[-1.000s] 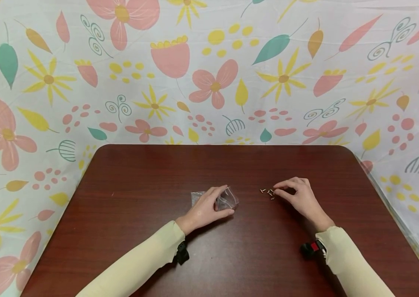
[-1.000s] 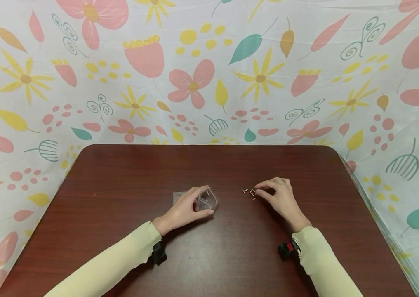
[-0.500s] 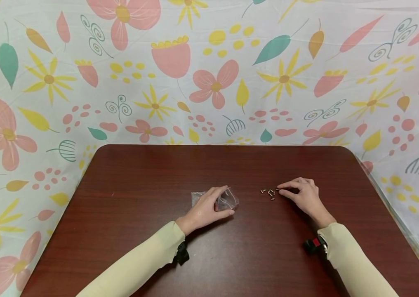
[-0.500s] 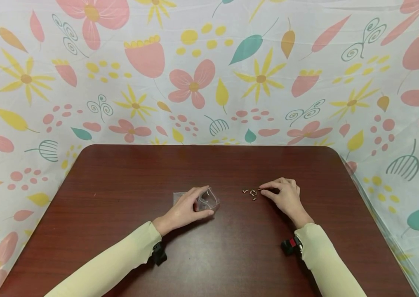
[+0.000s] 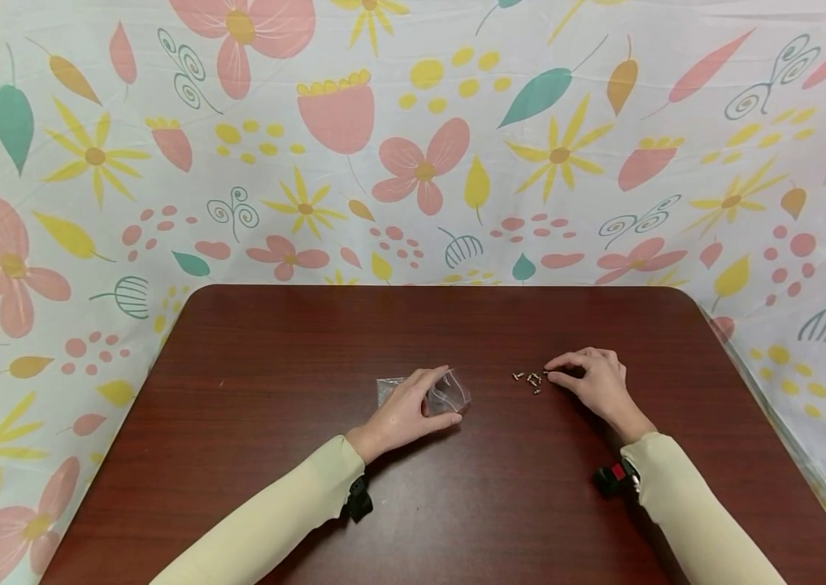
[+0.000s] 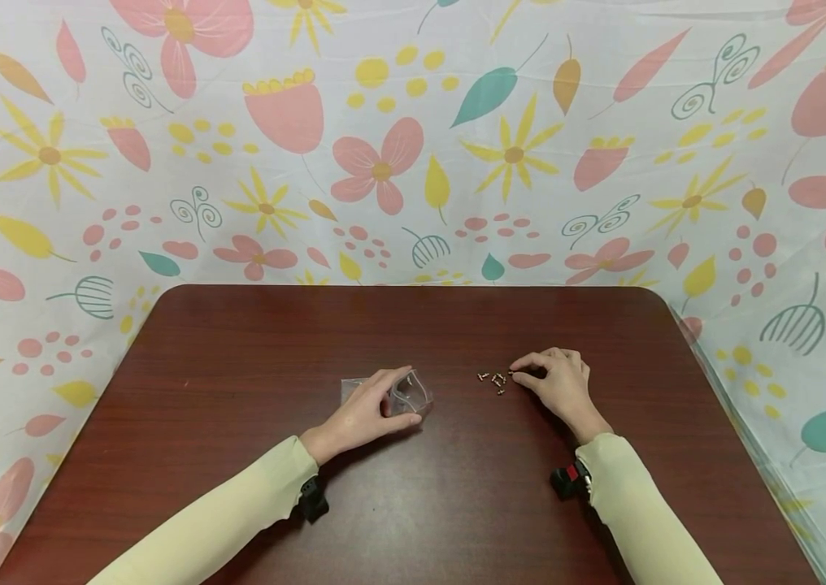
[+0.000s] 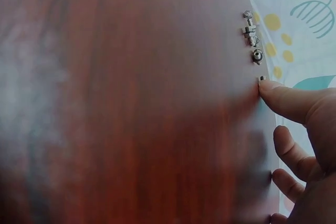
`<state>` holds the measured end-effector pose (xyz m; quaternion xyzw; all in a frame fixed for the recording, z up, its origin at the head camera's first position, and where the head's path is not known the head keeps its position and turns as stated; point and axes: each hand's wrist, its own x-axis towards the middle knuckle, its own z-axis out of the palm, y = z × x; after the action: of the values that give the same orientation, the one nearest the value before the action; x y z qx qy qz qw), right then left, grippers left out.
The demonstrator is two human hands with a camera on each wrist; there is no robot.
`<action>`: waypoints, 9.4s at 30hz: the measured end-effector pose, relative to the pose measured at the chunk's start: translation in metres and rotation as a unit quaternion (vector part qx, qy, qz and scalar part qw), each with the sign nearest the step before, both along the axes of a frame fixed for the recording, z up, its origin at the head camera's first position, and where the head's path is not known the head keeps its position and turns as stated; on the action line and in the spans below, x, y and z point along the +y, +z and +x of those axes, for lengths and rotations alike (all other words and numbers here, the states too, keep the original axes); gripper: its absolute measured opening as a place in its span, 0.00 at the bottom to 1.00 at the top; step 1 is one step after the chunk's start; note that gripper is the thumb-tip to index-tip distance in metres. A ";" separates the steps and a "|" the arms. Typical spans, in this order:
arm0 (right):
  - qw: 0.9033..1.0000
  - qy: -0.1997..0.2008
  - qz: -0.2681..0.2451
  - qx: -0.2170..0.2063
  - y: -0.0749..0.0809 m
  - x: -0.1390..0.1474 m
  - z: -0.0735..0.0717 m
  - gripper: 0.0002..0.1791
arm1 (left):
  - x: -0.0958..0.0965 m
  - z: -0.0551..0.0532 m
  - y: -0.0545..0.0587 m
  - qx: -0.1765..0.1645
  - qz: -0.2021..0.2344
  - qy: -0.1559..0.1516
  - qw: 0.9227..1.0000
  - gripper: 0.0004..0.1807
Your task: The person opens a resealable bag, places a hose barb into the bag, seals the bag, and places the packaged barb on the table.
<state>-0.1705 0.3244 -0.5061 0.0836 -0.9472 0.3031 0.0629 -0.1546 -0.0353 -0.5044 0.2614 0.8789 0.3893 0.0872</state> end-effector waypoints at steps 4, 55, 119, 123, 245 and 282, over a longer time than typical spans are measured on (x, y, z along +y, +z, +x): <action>1.000 -0.004 0.007 -0.010 0.001 -0.001 -0.002 0.05 | 0.000 0.000 0.001 -0.002 0.000 -0.001 1.000 0.45; 0.998 0.001 -0.063 0.025 0.014 -0.026 0.014 0.02 | 0.000 -0.001 0.001 0.003 -0.004 -0.001 1.000 0.45; 0.991 0.089 -0.081 0.054 0.005 -0.130 0.033 0.05 | 0.001 0.002 0.001 0.009 -0.006 0.002 1.000 0.44; 0.991 0.089 -0.080 0.052 0.004 -0.131 0.033 0.05 | 0.002 0.002 0.001 0.011 -0.007 0.002 1.000 0.44; 1.000 -0.009 0.007 -0.017 0.006 -0.031 0.030 0.04 | 0.000 0.000 0.000 -0.023 0.008 -0.001 1.000 0.46; 0.998 0.019 -0.058 0.021 0.016 -0.060 0.045 0.05 | 0.000 0.003 0.001 -0.018 -0.002 0.002 1.000 0.46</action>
<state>-0.1258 0.2644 -0.4905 0.1042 -0.9247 0.3569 0.0821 -0.1520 -0.0356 -0.5030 0.2522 0.8785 0.3926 0.1025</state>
